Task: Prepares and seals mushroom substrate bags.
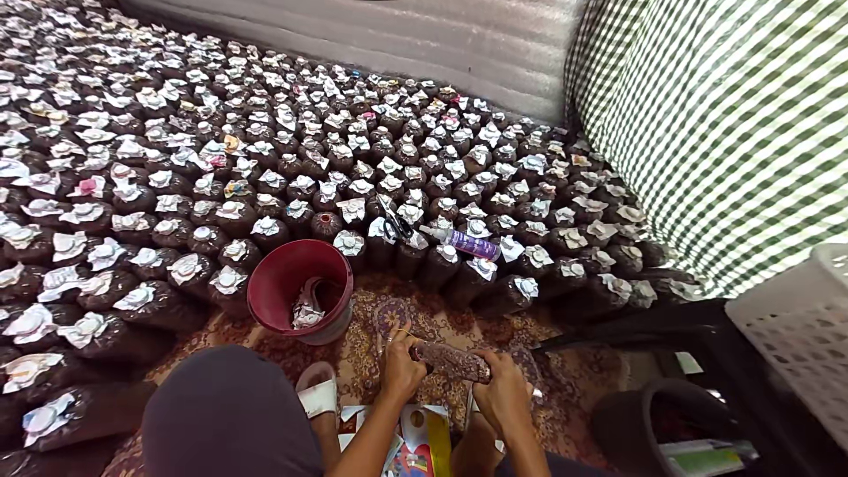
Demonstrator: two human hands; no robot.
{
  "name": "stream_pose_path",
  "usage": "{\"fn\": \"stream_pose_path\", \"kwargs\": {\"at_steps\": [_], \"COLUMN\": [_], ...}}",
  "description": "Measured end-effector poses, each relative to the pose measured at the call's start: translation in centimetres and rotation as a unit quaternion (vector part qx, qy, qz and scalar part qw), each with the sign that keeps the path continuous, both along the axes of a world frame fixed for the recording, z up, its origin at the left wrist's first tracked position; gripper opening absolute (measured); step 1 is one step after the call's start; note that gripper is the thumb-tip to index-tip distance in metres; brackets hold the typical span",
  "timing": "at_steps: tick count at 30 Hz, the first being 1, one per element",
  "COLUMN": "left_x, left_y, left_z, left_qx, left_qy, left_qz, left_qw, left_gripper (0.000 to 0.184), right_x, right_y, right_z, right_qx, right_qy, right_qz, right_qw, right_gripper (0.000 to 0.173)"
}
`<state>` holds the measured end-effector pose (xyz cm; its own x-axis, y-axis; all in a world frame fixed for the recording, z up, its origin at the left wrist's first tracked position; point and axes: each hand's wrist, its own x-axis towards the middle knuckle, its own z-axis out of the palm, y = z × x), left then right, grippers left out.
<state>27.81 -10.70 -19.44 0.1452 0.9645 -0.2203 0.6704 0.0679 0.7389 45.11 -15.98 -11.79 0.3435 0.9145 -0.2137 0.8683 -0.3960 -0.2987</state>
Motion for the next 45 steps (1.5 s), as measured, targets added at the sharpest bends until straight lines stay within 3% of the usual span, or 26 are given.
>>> {"fn": "stream_pose_path", "kwargs": {"at_steps": [23, 27, 31, 35, 40, 43, 45], "left_x": [-0.1, -0.1, -0.3, -0.5, -1.4, -2.3, -2.7], "left_y": [0.0, -0.1, -0.3, -0.4, -0.6, -1.4, -2.5], "left_z": [0.2, 0.1, 0.3, 0.2, 2.1, 5.6, 7.6], "left_qx": [-0.005, -0.012, -0.007, -0.009, -0.031, -0.030, -0.038], "left_qy": [0.012, 0.007, -0.019, -0.034, -0.008, -0.008, -0.051], "left_qz": [0.001, 0.003, 0.005, -0.005, -0.016, -0.023, -0.053], "left_qw": [1.000, 1.000, 1.000, 0.999, 0.999, 0.999, 0.997], "left_gripper": [0.035, 0.038, 0.039, 0.048, 0.087, 0.093, 0.095], "right_x": [0.0, 0.9, 2.0, 1.8, 1.4, 1.4, 1.1], "right_y": [0.0, 0.0, -0.5, -1.1, -1.7, -2.3, -2.9], "right_z": [-0.4, -1.8, -4.4, -5.9, -7.2, -7.4, -6.6], "right_qx": [0.009, 0.003, 0.035, 0.075, 0.048, 0.040, 0.036], "right_qy": [0.005, 0.064, 0.195, 0.327, 0.463, 0.587, 0.686], "right_qz": [-0.004, -0.020, -0.042, -0.086, -0.186, -0.227, -0.234], "right_qw": [1.000, 0.998, 0.979, 0.938, 0.865, 0.776, 0.688], "right_gripper": [0.052, 0.051, 0.053, 0.049, 0.066, 0.076, 0.071]}}
